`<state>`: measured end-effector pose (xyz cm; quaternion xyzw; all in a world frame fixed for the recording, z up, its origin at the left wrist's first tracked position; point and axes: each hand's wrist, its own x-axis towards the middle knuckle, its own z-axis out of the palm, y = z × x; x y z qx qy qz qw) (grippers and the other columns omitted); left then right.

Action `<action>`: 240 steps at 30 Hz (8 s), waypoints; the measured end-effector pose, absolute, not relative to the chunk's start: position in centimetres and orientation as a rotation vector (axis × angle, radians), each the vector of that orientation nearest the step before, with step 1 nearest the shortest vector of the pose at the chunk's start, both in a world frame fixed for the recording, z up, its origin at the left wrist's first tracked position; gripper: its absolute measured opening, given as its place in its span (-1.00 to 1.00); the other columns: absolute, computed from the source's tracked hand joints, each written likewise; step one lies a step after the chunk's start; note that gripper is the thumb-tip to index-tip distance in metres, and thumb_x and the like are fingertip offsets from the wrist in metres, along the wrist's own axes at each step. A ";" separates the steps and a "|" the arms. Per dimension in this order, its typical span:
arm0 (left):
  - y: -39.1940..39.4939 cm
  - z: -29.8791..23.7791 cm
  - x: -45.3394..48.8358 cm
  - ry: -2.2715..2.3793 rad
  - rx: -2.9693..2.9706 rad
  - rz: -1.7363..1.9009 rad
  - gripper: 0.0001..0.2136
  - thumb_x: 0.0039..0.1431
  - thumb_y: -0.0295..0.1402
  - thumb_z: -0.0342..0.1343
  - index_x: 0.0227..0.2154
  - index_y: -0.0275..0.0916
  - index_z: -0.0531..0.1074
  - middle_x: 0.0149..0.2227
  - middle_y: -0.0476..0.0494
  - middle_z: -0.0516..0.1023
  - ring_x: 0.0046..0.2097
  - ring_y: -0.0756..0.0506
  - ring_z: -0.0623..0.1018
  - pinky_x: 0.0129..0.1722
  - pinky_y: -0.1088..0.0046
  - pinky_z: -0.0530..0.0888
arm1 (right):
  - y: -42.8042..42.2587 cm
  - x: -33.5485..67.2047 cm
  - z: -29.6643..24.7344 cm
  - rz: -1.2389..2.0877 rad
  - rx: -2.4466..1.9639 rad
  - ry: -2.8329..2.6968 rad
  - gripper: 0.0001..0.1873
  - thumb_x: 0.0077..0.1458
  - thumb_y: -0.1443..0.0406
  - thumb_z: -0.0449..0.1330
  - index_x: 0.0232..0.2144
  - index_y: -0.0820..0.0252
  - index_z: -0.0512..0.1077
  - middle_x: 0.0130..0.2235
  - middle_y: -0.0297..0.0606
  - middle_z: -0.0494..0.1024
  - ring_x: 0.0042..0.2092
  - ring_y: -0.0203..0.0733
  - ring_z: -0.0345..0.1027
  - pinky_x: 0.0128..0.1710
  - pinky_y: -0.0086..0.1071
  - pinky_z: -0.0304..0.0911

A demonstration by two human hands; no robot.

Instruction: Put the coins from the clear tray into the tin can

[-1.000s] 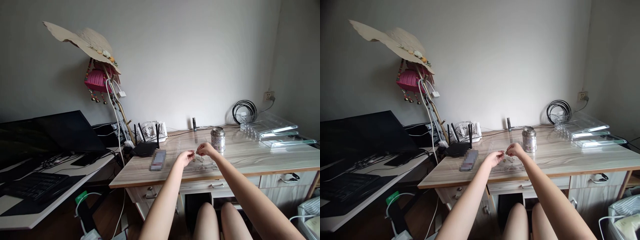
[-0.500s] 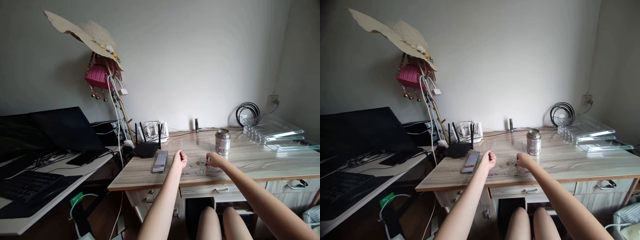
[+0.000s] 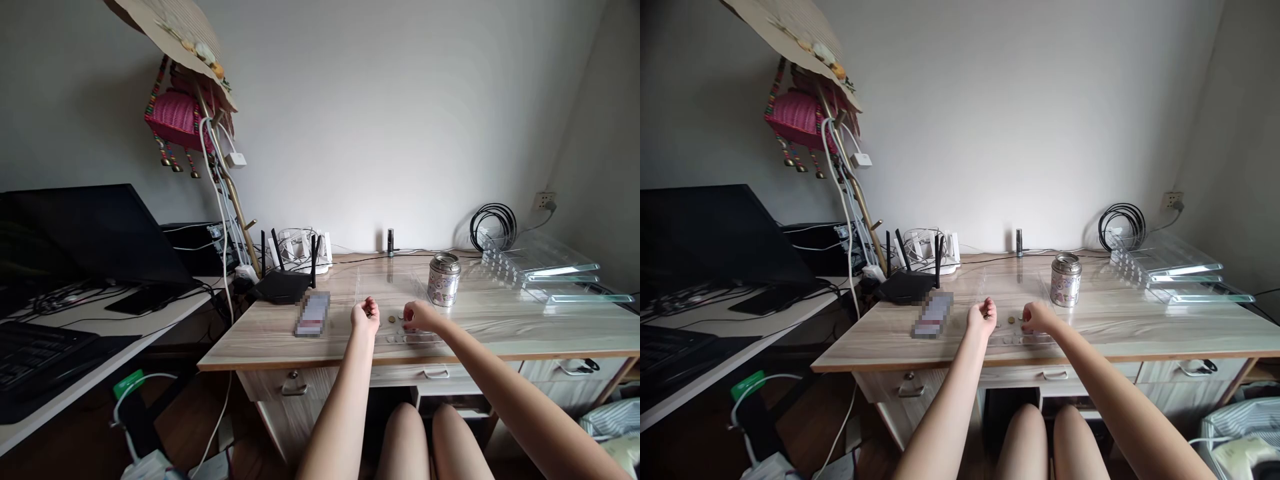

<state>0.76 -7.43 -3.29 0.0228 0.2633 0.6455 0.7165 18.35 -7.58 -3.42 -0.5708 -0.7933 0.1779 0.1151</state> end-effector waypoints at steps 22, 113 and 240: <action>-6.7 -4.0 1.6 0.709 0.050 1.401 -0.90 -0.02 -0.51 -0.11 -0.47 -0.36 0.30 -0.59 -0.09 0.32 -0.58 0.05 0.39 -0.53 0.51 0.42 | -5.4 16.1 -0.9 0.782 -1.849 -2.178 -0.87 -0.39 0.35 0.25 -0.63 0.30 0.42 -0.64 -0.29 0.43 -0.61 -0.35 0.26 -0.63 -0.54 0.14; -7.4 -3.7 1.4 0.576 0.243 1.398 -0.84 0.01 -0.43 -0.12 -0.64 -0.29 0.18 -0.67 0.05 0.20 -0.72 0.16 0.14 -0.76 0.66 0.00 | -7.4 19.1 -0.2 1.008 -1.705 -2.686 -0.68 -0.48 0.24 0.26 -0.50 0.23 0.47 -0.48 -0.30 0.46 -0.49 -0.33 0.26 -0.55 -0.50 0.15; 1.0 0.8 2.4 0.762 1.106 0.765 -0.76 0.00 -0.24 0.01 -0.49 -0.38 0.32 -0.50 -0.19 0.45 -0.71 0.20 0.11 -0.73 0.61 -0.15 | -1.1 24.5 7.1 -0.453 -1.605 -1.682 -0.73 -0.07 0.16 0.01 -0.40 0.10 0.45 -0.41 -0.25 0.48 -0.42 -0.23 0.28 -0.52 -0.43 0.06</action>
